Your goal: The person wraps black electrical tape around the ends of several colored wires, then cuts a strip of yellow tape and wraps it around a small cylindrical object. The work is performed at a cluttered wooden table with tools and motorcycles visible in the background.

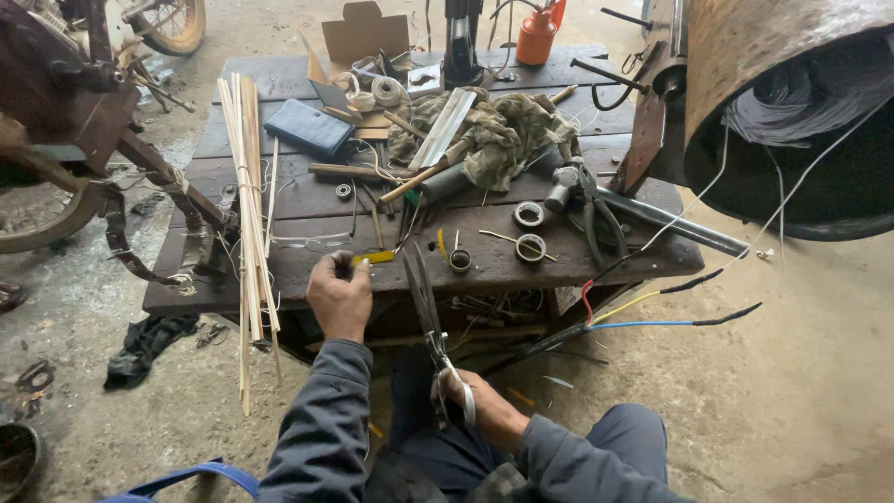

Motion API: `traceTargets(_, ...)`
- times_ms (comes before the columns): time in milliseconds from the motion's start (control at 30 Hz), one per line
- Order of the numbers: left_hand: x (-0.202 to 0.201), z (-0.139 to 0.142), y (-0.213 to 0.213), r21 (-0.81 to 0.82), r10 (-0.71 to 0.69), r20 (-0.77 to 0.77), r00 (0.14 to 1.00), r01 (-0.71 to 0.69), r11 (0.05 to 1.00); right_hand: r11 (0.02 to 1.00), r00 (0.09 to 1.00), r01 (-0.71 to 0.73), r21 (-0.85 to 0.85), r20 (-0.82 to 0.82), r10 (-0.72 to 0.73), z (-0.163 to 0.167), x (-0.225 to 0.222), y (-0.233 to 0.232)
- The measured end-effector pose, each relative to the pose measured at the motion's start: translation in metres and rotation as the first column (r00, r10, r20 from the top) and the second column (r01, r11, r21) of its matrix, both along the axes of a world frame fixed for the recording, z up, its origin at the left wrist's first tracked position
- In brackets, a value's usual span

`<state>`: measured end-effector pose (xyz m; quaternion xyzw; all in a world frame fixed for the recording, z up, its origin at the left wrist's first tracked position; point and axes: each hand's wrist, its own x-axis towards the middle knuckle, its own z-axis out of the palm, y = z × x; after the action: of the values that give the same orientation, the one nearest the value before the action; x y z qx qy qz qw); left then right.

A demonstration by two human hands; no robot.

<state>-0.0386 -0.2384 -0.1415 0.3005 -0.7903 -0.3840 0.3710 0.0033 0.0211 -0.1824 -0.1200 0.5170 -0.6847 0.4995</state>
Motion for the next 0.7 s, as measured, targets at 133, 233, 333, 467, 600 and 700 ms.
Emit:
traceTargets(133,-0.001,0.002,-0.004,-0.195,-0.033,0.064,0.997,0.045,0.980,1.000,0.998,-0.001,-0.002,-0.063,0.001,-0.002,0.006,0.022)
traceTargets(233,-0.001,0.010,-0.003,-0.115,-0.018,0.187,0.982,0.040,0.993,1.000,0.999,-0.004,0.000,-0.048,0.004,-0.004,0.010,0.042)
traceTargets(333,0.003,0.022,0.000,-0.294,0.042,0.246,0.968,0.033,0.955,1.000,0.998,0.018,-0.014,-0.065,-0.019,0.000,0.015,0.060)
traceTargets(467,0.003,0.034,0.016,-0.344,-0.054,0.206,0.977,0.124,0.931,0.976,0.913,0.176,0.131,-0.391,-0.113,0.027,0.010,0.066)
traceTargets(600,-0.012,0.041,0.048,-0.352,-0.340,0.319,0.885,0.444,0.824,0.853,0.498,0.460,0.246,-0.867,-0.018,0.079,-0.023,0.053)
traceTargets(700,-0.032,0.047,0.068,-0.313,-0.430,0.414,0.802,0.570,0.760,0.781,0.236,0.604,0.159,-0.972,0.014,0.109,-0.068,0.021)
